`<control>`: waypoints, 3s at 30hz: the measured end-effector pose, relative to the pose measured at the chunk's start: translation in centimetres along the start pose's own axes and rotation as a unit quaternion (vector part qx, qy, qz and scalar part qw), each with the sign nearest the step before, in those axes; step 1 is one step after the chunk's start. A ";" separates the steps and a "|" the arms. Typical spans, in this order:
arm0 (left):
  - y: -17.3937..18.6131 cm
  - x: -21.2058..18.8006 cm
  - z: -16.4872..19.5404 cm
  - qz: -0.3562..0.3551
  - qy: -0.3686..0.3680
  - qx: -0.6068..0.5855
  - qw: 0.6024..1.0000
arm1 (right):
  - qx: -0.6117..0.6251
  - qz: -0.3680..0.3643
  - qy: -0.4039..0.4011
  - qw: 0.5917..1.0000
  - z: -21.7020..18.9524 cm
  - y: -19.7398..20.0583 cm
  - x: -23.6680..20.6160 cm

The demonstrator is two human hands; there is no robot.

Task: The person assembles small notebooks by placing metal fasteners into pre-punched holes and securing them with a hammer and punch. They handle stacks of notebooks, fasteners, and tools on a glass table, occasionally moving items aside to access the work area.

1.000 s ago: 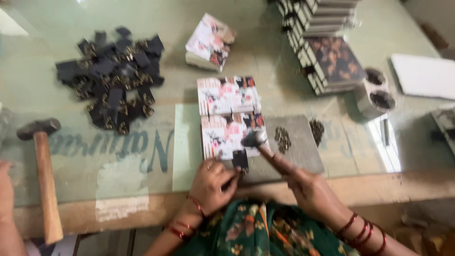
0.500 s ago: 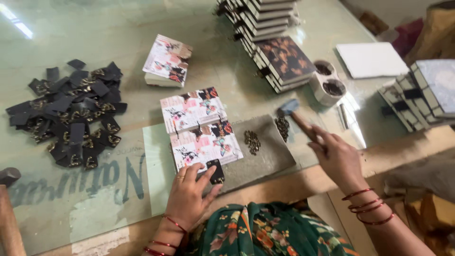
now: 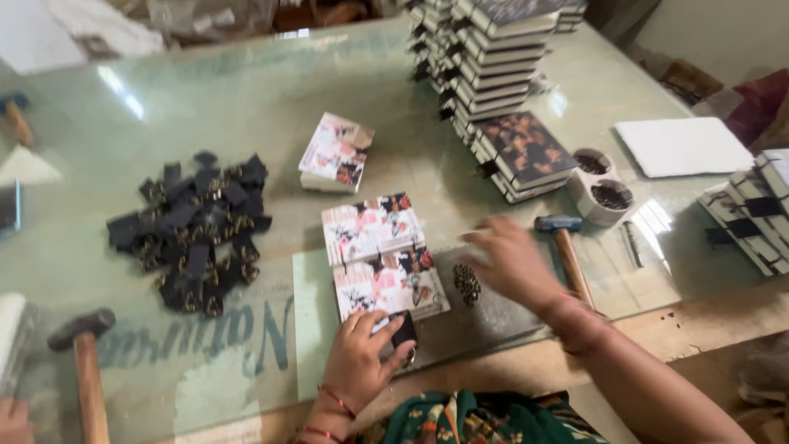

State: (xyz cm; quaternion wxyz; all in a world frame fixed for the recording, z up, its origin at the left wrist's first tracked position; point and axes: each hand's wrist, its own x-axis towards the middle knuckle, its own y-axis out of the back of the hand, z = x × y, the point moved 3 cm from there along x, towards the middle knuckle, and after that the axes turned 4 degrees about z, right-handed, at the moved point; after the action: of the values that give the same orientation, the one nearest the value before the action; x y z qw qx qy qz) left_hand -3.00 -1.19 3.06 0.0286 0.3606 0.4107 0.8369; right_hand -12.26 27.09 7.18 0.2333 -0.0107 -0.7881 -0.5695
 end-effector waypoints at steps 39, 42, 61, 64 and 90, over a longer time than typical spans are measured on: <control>1.2 -1.9 -5.5 0.233 0.371 -0.565 0.699 | 0.201 0.034 0.102 0.974 -13.2 8.1 -1.3; 0.7 -4.6 -7.9 0.260 0.422 -0.514 0.701 | 0.149 -0.006 0.158 0.976 -14.1 7.2 -1.1; -0.2 3.0 -13.3 0.134 0.343 -0.349 0.862 | -0.334 0.174 0.112 0.920 11.6 5.0 7.0; 0.1 9.0 -16.0 0.149 0.290 -0.309 0.893 | -0.308 0.149 0.093 0.935 11.8 3.0 7.2; -3.8 24.9 -20.2 0.168 0.250 -0.129 0.945 | 0.317 0.018 -0.166 0.934 1.8 -0.6 12.0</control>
State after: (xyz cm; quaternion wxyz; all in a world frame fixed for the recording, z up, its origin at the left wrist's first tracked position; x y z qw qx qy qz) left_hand -34.96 -3.61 6.69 -0.1693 0.1965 0.2268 0.9388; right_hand -23.79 25.55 10.74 0.1006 -0.0451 -0.9549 -0.2757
